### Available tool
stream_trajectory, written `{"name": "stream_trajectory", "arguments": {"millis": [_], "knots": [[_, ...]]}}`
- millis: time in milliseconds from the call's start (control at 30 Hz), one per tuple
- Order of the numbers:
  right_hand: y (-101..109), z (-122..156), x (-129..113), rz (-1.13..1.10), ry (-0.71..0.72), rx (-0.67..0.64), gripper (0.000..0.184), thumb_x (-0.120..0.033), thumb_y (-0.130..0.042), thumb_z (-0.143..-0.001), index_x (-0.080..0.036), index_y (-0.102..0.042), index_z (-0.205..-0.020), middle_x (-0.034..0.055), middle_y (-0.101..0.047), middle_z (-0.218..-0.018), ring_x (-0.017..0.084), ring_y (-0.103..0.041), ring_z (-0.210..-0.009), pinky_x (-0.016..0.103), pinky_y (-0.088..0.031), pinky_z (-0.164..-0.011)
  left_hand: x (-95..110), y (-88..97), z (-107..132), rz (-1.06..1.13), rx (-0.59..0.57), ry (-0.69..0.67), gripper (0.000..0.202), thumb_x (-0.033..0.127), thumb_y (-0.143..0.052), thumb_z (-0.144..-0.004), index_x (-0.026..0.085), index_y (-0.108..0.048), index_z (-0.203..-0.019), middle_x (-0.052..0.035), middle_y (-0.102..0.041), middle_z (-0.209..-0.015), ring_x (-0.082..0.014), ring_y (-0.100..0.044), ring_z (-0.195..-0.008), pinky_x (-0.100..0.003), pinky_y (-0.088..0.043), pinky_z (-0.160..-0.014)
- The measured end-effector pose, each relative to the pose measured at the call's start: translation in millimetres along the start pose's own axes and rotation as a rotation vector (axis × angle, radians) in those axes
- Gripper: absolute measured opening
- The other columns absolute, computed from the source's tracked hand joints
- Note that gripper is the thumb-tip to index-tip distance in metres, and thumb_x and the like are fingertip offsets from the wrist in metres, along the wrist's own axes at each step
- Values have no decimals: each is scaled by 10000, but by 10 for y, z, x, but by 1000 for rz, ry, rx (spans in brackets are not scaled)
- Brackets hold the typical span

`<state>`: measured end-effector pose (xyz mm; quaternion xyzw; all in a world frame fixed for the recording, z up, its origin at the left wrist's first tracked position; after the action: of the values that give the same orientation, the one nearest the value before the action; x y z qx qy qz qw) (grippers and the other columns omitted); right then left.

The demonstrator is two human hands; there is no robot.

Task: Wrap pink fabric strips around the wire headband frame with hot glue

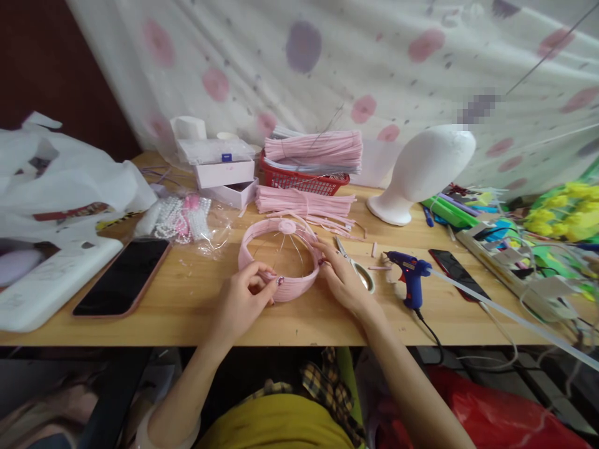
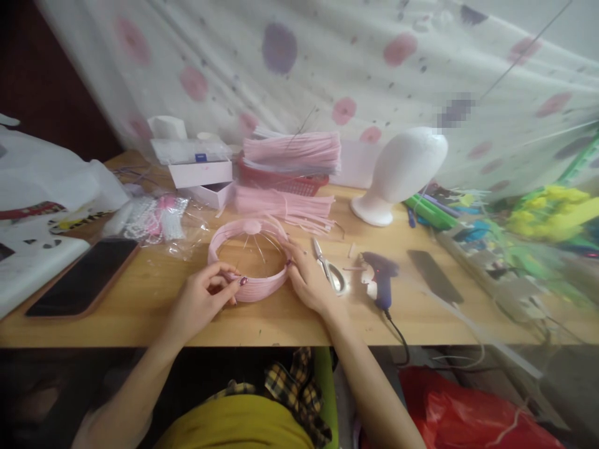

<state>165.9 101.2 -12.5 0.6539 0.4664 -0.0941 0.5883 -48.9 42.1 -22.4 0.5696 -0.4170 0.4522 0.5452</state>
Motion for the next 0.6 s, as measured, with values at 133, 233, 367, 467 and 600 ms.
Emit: {"name": "stream_trajectory", "arguments": {"millis": [133,233,367,467,600], "knots": [[-16,16,5,-77,-48,12,481,-158,-393,-924,-236,-438,-1397,95,-574,-1420,240,-575,-1282,490,-434,-1106,6,20,-2,30,-26,-5,214,393,-639,-799,201,-612,-890,52,-607,-524,-119,-570,-492,-196,-355,-429],[-26,16,9,-105,-51,32,449,-165,-397,-933,-233,-419,-1376,100,-578,-1400,225,-574,-1285,460,-441,-1105,22,38,-8,91,-88,-10,237,405,-609,-818,196,-616,-928,54,-604,-525,-114,-548,-489,-197,-377,-440],[-34,9,29,-138,-48,42,469,-159,-422,-914,-249,-427,-1374,95,-574,-1401,224,-607,-1238,446,-476,-1067,24,50,-19,132,-127,5,223,385,-601,-806,195,-614,-922,55,-598,-525,-108,-511,-464,-193,-340,-401],[-24,14,35,-153,-43,82,428,-165,-490,-880,-263,-536,-1294,78,-604,-1370,242,-612,-1212,465,-468,-1065,-4,46,-22,138,-113,9,230,383,-606,-809,193,-620,-937,58,-590,-516,-109,-507,-464,-197,-357,-414],[40,46,39,-191,-81,206,324,-249,-562,-877,-260,-645,-1190,76,-660,-1266,243,-652,-1099,458,-506,-1005,-48,41,-18,117,-90,-19,322,432,-619,-824,184,-628,-1030,49,-605,-543,-128,-555,-507,-212,-382,-444]]}}
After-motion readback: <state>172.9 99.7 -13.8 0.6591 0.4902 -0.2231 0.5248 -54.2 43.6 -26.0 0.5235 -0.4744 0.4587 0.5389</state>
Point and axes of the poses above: each hand's wrist, its own z-axis away from the middle knuckle, its own y-axis out of the back of the hand, x = y × z, the point moved 4 cm from there along -z, towards the middle knuckle
